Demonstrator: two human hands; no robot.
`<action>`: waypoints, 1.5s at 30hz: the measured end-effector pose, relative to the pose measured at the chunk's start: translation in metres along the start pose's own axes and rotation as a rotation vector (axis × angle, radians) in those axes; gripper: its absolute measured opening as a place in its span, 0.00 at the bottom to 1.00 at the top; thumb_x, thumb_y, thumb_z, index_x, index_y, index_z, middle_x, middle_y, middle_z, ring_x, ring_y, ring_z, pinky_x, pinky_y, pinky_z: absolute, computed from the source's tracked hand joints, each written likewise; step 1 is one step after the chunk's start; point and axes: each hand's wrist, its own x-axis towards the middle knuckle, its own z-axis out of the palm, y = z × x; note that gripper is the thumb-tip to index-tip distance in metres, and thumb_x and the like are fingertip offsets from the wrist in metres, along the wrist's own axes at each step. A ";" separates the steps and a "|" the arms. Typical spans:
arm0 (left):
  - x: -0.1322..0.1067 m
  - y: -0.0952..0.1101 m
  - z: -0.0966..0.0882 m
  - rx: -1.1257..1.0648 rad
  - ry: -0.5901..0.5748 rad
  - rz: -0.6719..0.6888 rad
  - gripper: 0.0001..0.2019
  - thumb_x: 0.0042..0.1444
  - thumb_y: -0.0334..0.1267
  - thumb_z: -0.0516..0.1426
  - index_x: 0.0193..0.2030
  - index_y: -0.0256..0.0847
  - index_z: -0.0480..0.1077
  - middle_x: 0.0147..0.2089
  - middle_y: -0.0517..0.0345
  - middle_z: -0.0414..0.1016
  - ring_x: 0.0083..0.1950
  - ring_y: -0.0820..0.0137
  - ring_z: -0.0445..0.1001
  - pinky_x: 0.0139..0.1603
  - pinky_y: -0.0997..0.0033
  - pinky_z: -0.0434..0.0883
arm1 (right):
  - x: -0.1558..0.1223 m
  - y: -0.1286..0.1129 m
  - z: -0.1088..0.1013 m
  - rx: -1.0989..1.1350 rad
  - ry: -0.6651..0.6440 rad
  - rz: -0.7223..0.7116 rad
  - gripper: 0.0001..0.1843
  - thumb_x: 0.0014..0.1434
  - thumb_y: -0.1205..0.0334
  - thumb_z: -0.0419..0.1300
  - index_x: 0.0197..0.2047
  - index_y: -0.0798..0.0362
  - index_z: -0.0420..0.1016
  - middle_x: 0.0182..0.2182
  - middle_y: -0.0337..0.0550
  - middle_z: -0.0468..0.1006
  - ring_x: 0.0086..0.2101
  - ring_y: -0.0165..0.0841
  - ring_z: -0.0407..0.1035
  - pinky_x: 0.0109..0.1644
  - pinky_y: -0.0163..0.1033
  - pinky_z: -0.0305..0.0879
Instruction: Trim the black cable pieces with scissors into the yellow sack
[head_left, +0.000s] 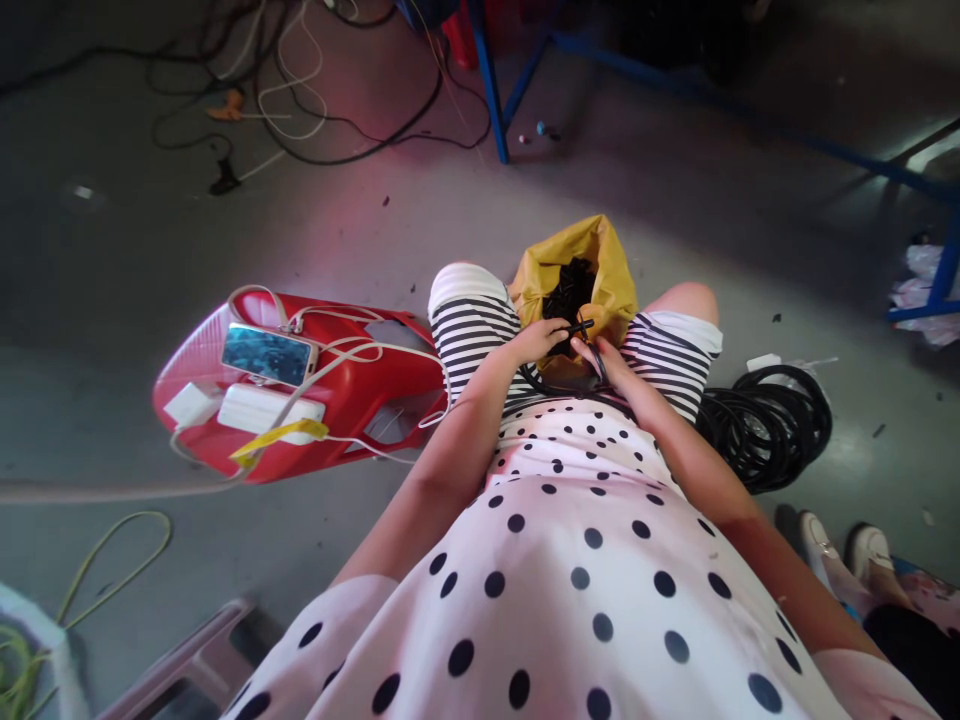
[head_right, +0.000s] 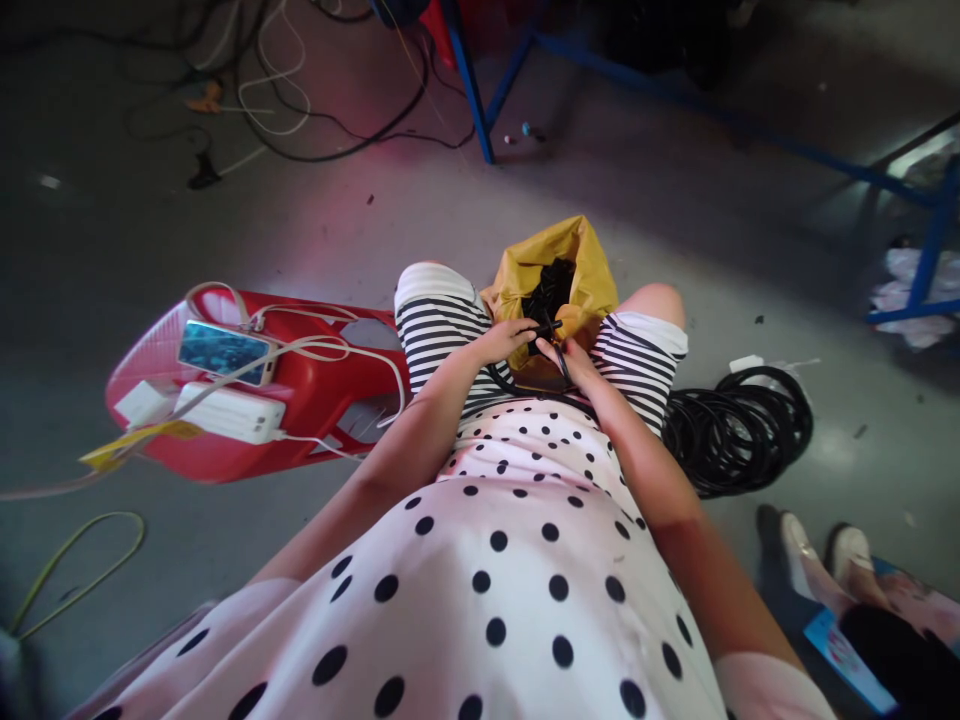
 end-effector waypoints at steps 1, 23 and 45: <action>0.000 -0.001 -0.001 0.021 -0.014 -0.003 0.09 0.67 0.40 0.60 0.45 0.42 0.82 0.46 0.52 0.86 0.50 0.59 0.81 0.64 0.58 0.77 | 0.003 0.001 0.002 -0.098 0.010 0.020 0.30 0.57 0.33 0.81 0.35 0.47 0.74 0.27 0.36 0.75 0.33 0.37 0.72 0.40 0.41 0.70; 0.007 -0.029 -0.015 -0.015 0.035 -0.105 0.08 0.68 0.38 0.58 0.44 0.37 0.78 0.38 0.58 0.77 0.43 0.65 0.74 0.55 0.64 0.74 | 0.025 -0.010 0.023 -0.606 -0.013 0.018 0.31 0.69 0.28 0.69 0.35 0.48 0.71 0.32 0.46 0.82 0.36 0.42 0.77 0.48 0.46 0.73; 0.008 -0.037 -0.013 0.063 -0.014 -0.082 0.15 0.70 0.42 0.58 0.53 0.36 0.83 0.50 0.48 0.87 0.54 0.58 0.82 0.66 0.57 0.78 | 0.031 0.002 0.020 -0.569 -0.002 0.033 0.32 0.67 0.25 0.68 0.38 0.48 0.73 0.31 0.45 0.81 0.34 0.40 0.74 0.43 0.44 0.73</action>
